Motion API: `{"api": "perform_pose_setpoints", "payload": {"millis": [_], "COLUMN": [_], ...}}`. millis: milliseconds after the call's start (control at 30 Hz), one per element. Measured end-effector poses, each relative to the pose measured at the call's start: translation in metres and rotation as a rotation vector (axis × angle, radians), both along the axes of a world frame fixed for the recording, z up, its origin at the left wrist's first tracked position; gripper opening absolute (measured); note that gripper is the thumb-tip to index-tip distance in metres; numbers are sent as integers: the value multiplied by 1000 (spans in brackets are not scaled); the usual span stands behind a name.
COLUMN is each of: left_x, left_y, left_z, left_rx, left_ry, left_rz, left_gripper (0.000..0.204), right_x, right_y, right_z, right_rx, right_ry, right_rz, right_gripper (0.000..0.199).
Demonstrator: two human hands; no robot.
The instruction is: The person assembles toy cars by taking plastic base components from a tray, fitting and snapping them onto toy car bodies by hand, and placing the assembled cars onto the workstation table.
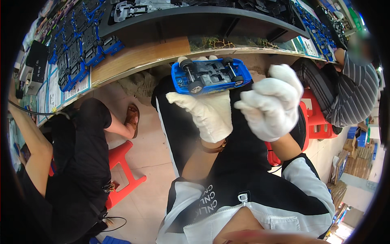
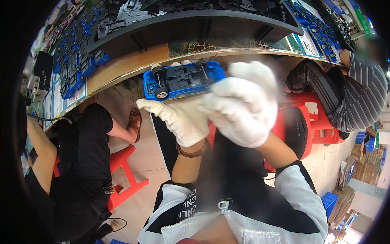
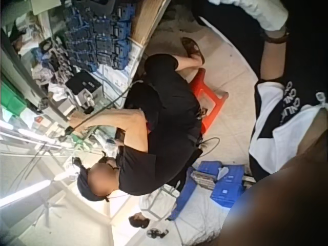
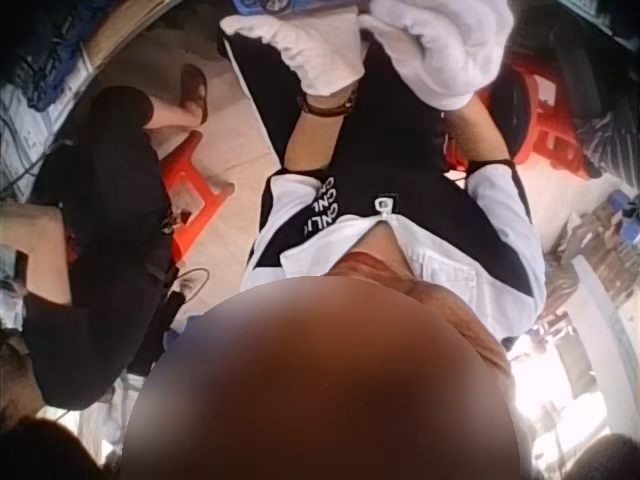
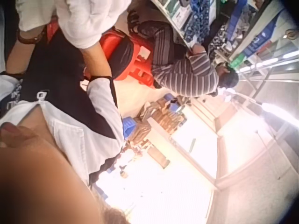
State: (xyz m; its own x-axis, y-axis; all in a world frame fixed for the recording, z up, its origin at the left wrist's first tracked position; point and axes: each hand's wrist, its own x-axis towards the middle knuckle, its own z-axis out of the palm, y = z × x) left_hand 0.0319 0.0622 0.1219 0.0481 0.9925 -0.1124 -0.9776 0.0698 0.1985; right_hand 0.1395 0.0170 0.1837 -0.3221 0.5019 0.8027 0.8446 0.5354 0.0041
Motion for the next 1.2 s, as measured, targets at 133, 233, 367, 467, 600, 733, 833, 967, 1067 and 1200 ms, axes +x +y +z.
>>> {"api": "perform_pose_setpoints", "payload": {"millis": [133,233,367,467,600,733,833,967,1067,1200], "left_x": [-10,-20,-24,-29,-27,-20,-25,-34,-36,-42], "left_y": [6,11,13,15,14,12,10,12,16,20], "left_z": [1,-4,-2,-5,-5,-10,-13,-13,-8,-9], "left_rx": [-26,-51,-116,-38,13,101,-8,-26,-44,-164], "left_ry": [-99,-106,-67,-171,-73,-194,-125,-108,-41,-43], "left_rz": [27,45,4,-85,-78,-165,-151,-142,-113,-95], "left_gripper": [89,88,72,69,70,74,75,78,81,83], "right_x": [48,102,146,124,112,117,123,134,123,109], "right_y": [-16,-12,-26,-5,56,129,170,177,147,116], "right_z": [2,2,14,59,85,83,72,68,84,83], "right_rx": [100,35,-263,-74,37,54,50,102,340,240], "right_ry": [35,-119,-5,102,-78,-322,-366,-417,-363,-234], "right_rz": [-238,-469,-742,-600,-388,-406,-489,-391,-316,-71], "right_gripper": [26,26,36,15,16,24,21,19,20,26]}}
